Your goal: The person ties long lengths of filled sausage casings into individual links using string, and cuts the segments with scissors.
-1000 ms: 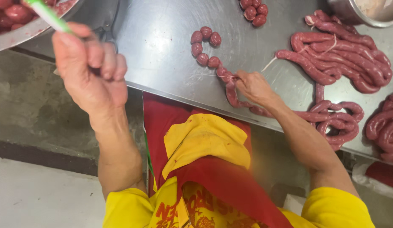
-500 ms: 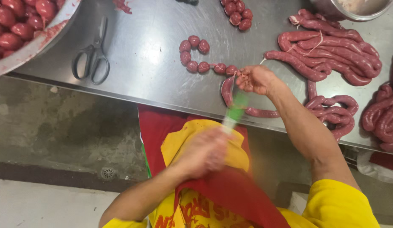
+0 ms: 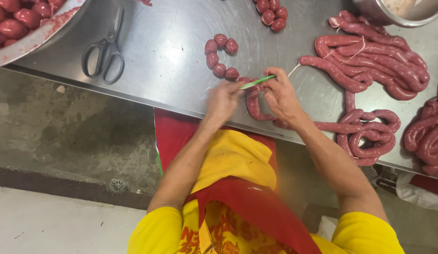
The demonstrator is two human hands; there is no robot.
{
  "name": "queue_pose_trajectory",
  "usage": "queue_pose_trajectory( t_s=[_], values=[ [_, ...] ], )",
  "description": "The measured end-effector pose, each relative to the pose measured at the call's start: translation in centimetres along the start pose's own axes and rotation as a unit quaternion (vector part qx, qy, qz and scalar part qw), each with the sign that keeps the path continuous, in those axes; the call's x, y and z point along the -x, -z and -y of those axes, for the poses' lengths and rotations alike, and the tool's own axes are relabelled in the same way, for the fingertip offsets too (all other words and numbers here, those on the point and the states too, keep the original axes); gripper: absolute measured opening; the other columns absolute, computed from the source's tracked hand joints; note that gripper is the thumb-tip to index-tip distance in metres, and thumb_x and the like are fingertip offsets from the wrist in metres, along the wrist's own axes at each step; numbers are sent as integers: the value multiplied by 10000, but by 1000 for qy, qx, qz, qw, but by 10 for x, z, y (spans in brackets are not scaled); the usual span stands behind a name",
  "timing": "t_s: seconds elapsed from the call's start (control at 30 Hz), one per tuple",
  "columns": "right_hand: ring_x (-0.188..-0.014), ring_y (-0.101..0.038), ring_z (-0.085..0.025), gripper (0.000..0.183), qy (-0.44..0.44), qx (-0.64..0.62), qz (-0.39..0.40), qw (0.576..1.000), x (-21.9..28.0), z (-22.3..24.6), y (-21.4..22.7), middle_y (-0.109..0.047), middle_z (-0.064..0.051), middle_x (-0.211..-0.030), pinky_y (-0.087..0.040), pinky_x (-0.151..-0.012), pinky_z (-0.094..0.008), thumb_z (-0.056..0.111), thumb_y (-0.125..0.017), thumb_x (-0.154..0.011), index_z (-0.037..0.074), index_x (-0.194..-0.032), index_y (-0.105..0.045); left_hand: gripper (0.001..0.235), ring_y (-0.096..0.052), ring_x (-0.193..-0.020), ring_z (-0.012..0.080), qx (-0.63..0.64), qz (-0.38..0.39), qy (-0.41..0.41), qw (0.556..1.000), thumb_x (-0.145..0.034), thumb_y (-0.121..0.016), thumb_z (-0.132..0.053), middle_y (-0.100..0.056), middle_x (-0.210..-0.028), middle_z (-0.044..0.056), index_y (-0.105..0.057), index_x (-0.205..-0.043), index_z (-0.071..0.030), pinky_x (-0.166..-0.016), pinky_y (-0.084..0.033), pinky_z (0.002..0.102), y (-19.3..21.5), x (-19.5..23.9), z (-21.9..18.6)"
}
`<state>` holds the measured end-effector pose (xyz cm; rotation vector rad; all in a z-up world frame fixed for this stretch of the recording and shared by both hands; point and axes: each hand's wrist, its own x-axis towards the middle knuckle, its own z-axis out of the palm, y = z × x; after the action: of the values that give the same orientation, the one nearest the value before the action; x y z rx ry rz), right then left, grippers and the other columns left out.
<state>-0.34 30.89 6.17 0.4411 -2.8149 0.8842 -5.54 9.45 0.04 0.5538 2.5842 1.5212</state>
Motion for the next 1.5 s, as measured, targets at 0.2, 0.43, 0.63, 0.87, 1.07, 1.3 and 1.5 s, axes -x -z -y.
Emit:
queue_pose_trajectory(
  t_s=[0.2, 0.43, 0.63, 0.87, 1.07, 1.3, 1.5],
  values=[
    [-730, -591, -263, 208, -353, -187, 24, 917, 12, -47, -39, -623, -139, -808, -478, -688, -417, 106, -518, -987, -29, -1008, -674, 304, -638, -947, 144, 553, -89, 119, 820, -969, -684, -125, -712, -1046, 30, -673, -1270, -86, -854, -531, 306, -33, -5, -46],
    [-838, -687, -471, 257, -201, 26, -2, 979, -1, -47, -26, -683, -300, -876, -538, -748, -508, 146, -521, -969, -17, -1033, -710, 334, -396, -628, 63, 779, -109, -28, 616, -1248, -505, -239, -473, -730, -57, -591, -991, -43, -616, -351, 249, 126, 20, -30],
    [-800, -668, -501, 236, -226, 86, -15, 970, -24, -58, -30, -662, -313, -812, -524, -725, -534, 166, -567, -963, -20, -948, -710, 151, -317, -572, 102, 624, 56, 141, 767, -1043, -544, -240, -403, -722, -8, -560, -1030, -90, -528, -245, 282, 128, 33, -43],
    [-793, -716, -277, 173, -346, -308, -38, 886, -1, -94, -74, -683, -124, -909, -574, -715, -426, 113, -502, -997, 40, -1014, -658, 275, -457, -659, 136, 626, -116, 4, 771, -1183, -528, -321, -518, -789, 20, -599, -1154, -57, -648, -403, 304, 165, 50, 36],
    [-722, -649, -249, 161, -426, -729, -22, 535, 14, -71, -69, -671, -123, -800, -528, -636, -369, 188, -535, -1066, 73, -1006, -632, 295, -487, -546, 84, 357, 17, 351, 866, -1068, -537, -337, -568, -705, 14, -654, -1136, -75, -488, -388, 247, 88, 88, 62],
    [-881, -674, -340, 186, -275, -54, 20, 960, 4, -23, -23, -700, -184, -923, -535, -794, -443, 152, -499, -1076, 23, -1100, -631, 166, -645, -938, 300, 148, 8, -115, 982, -1014, -629, -152, -682, -1036, 125, -666, -1153, -68, -827, -513, 420, 28, 87, -11],
    [-780, -656, -311, 183, -230, 10, 165, 959, -24, -13, 16, -673, -162, -789, -500, -742, -428, 132, -499, -1028, 18, -1072, -635, 228, -624, -949, 306, -147, -13, -88, 985, -778, -687, -117, -664, -953, 121, -753, -996, -120, -867, -383, 495, 2, 28, -24]
  ],
)
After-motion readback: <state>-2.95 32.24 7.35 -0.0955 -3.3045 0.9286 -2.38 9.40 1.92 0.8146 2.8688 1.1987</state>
